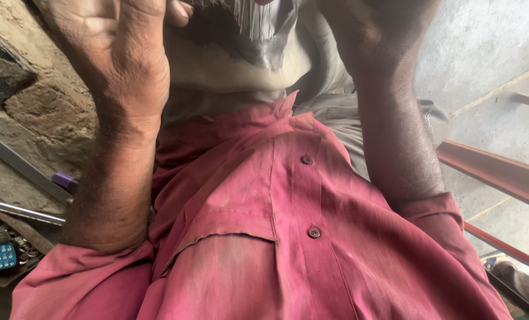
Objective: The person applies adhesive from a tube onto a patched area of a large rubber inner tube and rubs the surface by hand.
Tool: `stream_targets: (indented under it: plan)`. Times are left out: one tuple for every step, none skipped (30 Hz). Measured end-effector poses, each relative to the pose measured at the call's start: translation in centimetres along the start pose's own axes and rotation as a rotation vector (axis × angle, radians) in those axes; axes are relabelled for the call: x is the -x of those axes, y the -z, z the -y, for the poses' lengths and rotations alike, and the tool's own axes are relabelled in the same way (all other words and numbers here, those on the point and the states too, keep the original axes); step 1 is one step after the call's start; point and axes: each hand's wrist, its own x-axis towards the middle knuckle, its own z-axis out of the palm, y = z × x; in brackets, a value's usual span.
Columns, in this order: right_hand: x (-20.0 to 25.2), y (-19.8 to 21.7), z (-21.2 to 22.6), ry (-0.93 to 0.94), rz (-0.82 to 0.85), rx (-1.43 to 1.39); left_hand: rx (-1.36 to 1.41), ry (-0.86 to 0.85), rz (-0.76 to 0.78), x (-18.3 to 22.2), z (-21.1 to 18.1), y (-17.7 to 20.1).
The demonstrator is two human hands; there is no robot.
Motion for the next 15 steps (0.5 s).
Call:
stream_targets:
  plan:
    - [0.3, -0.1, 0.8, 0.018, 0.040, 0.041, 0.002, -0.002, 0.006, 0.1, 0.1, 0.0]
    - [0.3, -0.2, 1.7, 0.046, 0.076, 0.079, 0.001, -0.013, 0.012, -0.1, 0.2, 0.0]
    - [0.2, -0.5, 2.9, 0.087, 0.113, 0.120, -0.016, -0.019, 0.020, -0.1, 0.1, 0.1]
    - [0.4, -0.7, 4.2, 0.128, 0.146, 0.172, -0.020, -0.014, 0.024, 0.1, 0.0, 0.2]
    - [0.4, -0.9, 5.4, 0.163, 0.182, 0.215, -0.024, -0.008, 0.027, 0.3, -0.1, 0.2]
    - [0.4, -1.0, 6.7, 0.200, 0.213, 0.261, -0.013, -0.001, 0.028, 0.3, -0.1, 0.2]
    - [0.4, -1.0, 7.8, 0.237, 0.245, 0.306, -0.009, 0.013, 0.025, 0.3, -0.1, 0.0]
    - [0.2, -1.2, 8.5, 0.240, 0.270, 0.307, -0.008, 0.025, 0.019, 0.2, -0.1, -0.1]
    - [0.2, -1.4, 9.0, 0.243, 0.295, 0.308, -0.014, 0.043, 0.008, 0.3, -0.3, -0.2]
    - [0.4, -1.4, 9.2, 0.204, 0.312, 0.267, -0.015, 0.058, 0.008, 0.4, -0.5, -0.3]
    - [0.6, -1.4, 9.0, 0.153, 0.322, 0.133, -0.015, 0.072, 0.009, 0.5, -0.7, -0.4]
    - [0.8, -1.1, 8.5, 0.105, 0.324, 0.002, -0.009, 0.072, 0.019, 0.3, -0.9, -0.6]
    - [1.1, -0.9, 7.8, 0.042, 0.317, -0.222, -0.035, 0.069, 0.025, 0.1, -1.2, -0.7]
    - [1.3, -0.5, 6.8, -0.016, 0.295, -0.364, -0.062, 0.068, 0.031, 0.0, -1.6, -0.8]
    - [1.6, -0.2, 5.8, -0.071, 0.266, -0.507, -0.119, 0.063, 0.031, 0.2, -2.3, -1.0]
